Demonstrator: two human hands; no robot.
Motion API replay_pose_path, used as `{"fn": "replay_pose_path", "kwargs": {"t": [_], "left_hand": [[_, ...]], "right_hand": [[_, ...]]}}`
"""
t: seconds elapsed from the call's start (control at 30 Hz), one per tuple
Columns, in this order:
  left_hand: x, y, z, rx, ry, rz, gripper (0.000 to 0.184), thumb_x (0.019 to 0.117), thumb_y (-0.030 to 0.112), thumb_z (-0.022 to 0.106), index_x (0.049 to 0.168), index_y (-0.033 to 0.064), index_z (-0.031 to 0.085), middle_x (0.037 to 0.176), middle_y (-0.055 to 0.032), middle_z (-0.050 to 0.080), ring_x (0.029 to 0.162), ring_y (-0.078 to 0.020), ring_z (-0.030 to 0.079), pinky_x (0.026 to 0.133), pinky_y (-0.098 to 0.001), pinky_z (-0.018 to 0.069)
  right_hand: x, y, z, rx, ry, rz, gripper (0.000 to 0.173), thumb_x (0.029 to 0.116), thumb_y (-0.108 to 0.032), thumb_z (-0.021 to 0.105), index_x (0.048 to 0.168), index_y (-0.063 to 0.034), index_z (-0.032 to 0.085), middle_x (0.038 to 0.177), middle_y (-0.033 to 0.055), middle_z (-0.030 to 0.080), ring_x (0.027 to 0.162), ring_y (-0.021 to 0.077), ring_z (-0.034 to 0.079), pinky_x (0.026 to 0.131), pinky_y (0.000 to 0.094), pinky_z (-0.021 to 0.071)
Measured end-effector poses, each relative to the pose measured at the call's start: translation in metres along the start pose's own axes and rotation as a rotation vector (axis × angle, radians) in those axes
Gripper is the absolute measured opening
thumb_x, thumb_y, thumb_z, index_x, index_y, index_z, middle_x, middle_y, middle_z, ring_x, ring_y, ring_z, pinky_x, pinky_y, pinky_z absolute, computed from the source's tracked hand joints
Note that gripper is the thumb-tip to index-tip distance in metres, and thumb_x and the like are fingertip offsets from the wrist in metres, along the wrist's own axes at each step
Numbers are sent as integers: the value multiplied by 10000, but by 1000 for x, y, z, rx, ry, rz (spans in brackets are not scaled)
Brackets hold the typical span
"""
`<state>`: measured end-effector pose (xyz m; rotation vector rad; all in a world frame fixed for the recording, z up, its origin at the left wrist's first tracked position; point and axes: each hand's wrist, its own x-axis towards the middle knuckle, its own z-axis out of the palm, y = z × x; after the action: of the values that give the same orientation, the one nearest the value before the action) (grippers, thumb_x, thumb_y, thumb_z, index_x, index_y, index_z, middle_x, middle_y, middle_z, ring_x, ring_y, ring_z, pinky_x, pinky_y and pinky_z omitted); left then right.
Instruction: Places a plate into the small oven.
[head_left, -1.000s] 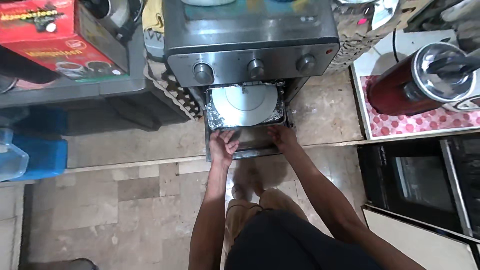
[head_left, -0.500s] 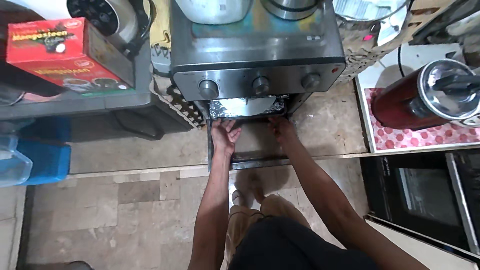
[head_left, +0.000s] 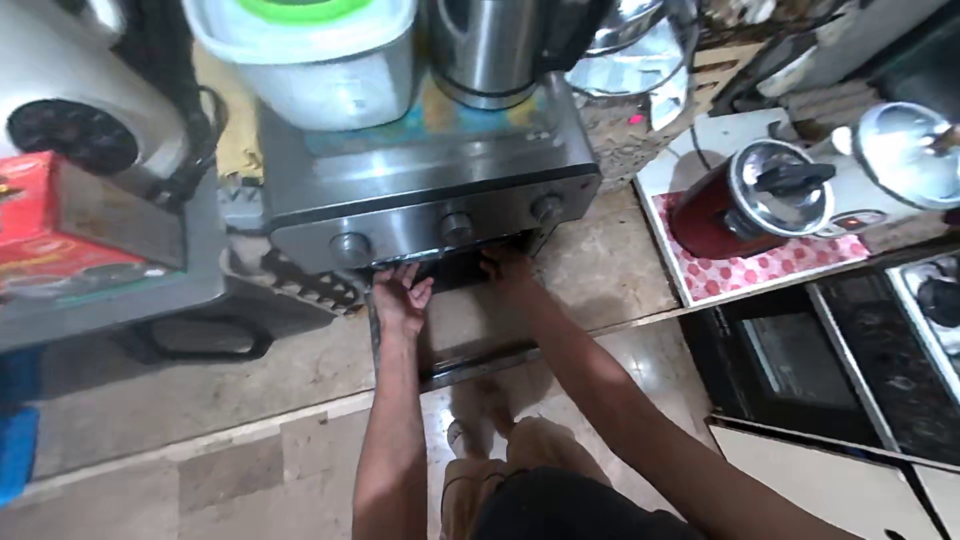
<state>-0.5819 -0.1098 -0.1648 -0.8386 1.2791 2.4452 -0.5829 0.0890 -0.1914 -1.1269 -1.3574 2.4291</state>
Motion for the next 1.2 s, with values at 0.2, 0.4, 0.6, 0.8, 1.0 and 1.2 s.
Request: {"fn": "replay_pose_path", "kwargs": {"t": [0.2, 0.4, 0.6, 0.8, 1.0, 1.2], "left_hand": [[-6, -2, -15, 126, -67, 1, 498, 1062, 426, 301, 1451, 152, 448, 1442, -89, 565, 1030, -238, 679, 786, -383, 575], [-71, -7, -96, 448, 97, 410, 371, 1095, 262, 424, 1368, 69, 587, 1150, -102, 717, 631, -186, 673, 535, -346, 588], [-143, -90, -175, 373, 367, 172, 287, 1113, 196, 366, 1310, 9, 462, 850, -39, 587, 535, -86, 524, 489, -254, 483], [-116, -146, -167, 255, 87, -35, 281, 1088, 130, 444, 1350, 28, 435, 1141, -196, 696, 744, -279, 721, 622, -391, 611], [-106, -153, -169, 234, 125, 63, 186, 1082, 169, 526, 1160, 3, 557, 944, -130, 705, 661, -212, 694, 589, -349, 609], [-116, -128, -141, 169, 177, 312, 137, 1025, 106, 620, 925, 16, 593, 672, -60, 656, 562, -185, 673, 528, -346, 607]], "right_hand": [[-2, -1, -6, -141, -28, 9, 282, 1044, -161, 586, 1268, 9, 605, 1095, 152, 705, 797, 205, 696, 650, 350, 600], [-62, -30, -99, -794, -81, -299, 361, 1067, -381, 545, 1271, -120, 689, 1000, 117, 740, 752, 234, 686, 664, 448, 581], [-96, 20, -223, -744, 133, -280, 292, 1023, -161, 580, 1251, 14, 630, 1007, 154, 684, 740, 209, 662, 648, 384, 576], [-125, 59, -222, -529, -18, 36, 306, 1086, -139, 459, 1352, -37, 569, 1223, 171, 674, 917, 291, 719, 741, 443, 616], [-116, 68, -229, -403, -58, 20, 274, 1086, -124, 481, 1305, 18, 563, 1115, 167, 678, 889, 253, 710, 740, 409, 614], [-121, 44, -213, -279, -31, -110, 235, 1041, -141, 588, 1209, 21, 618, 895, 122, 716, 736, 200, 700, 644, 356, 597]]}}
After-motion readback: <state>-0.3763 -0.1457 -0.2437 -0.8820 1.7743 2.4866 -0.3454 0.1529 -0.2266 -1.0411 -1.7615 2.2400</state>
